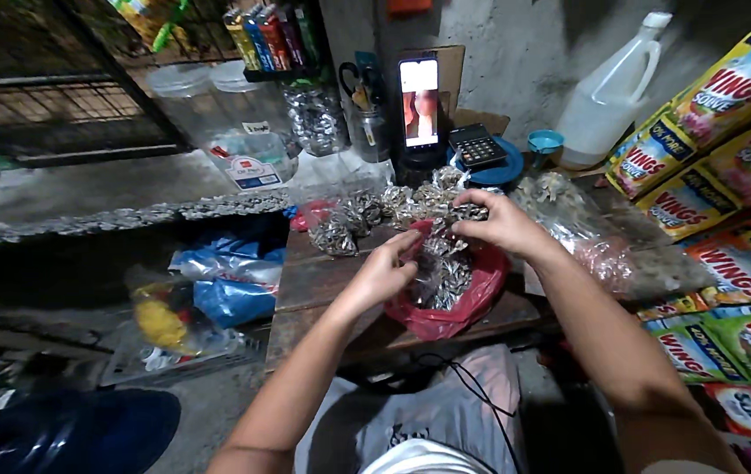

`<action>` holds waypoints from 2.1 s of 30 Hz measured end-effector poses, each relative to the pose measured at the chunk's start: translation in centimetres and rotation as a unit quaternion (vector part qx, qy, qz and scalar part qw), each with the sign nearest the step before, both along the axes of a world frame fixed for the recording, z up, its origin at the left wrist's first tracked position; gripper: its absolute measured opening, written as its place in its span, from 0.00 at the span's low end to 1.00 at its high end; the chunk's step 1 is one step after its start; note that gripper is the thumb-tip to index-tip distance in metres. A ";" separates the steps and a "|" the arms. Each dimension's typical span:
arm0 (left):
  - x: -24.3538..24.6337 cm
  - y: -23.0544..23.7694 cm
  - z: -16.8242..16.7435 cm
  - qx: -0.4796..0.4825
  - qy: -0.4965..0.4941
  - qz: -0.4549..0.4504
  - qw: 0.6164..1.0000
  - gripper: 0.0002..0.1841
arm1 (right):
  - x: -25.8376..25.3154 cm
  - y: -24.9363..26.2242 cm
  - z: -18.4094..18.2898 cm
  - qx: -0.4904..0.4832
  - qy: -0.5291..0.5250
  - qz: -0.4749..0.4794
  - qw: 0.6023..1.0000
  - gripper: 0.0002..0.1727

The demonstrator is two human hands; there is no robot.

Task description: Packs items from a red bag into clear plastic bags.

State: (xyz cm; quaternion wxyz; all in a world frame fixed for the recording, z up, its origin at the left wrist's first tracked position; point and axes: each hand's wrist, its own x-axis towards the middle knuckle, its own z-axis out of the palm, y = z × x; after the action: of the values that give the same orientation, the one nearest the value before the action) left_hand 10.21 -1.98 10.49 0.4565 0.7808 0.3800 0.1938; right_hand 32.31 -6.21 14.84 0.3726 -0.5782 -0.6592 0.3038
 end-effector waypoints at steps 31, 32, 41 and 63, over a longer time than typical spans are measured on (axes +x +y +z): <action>2.2 0.1 -1.4 -0.156 -0.062 0.040 0.985 0.29 | -2.1 -1.4 -5.7 -0.106 -0.116 0.063 0.986 0.18; 2.2 0.1 -1.4 -0.149 -0.055 0.037 0.987 0.29 | -2.2 -1.4 -5.7 -0.110 -0.137 0.069 0.982 0.18; 2.4 0.0 -2.3 -0.026 0.022 -0.009 0.999 0.31 | -3.7 -1.1 -5.0 -0.149 -0.286 0.114 0.940 0.20; 2.0 -0.5 -1.9 -0.085 -0.095 0.044 0.991 0.31 | -3.3 -0.6 -3.8 -0.045 -0.101 0.033 0.993 0.16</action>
State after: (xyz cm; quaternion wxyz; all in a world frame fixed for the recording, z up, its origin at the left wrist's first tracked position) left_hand 12.18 -2.51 8.60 0.5462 0.6999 0.3838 0.2542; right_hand 29.04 -6.83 11.03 0.2673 -0.6000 -0.6981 0.2850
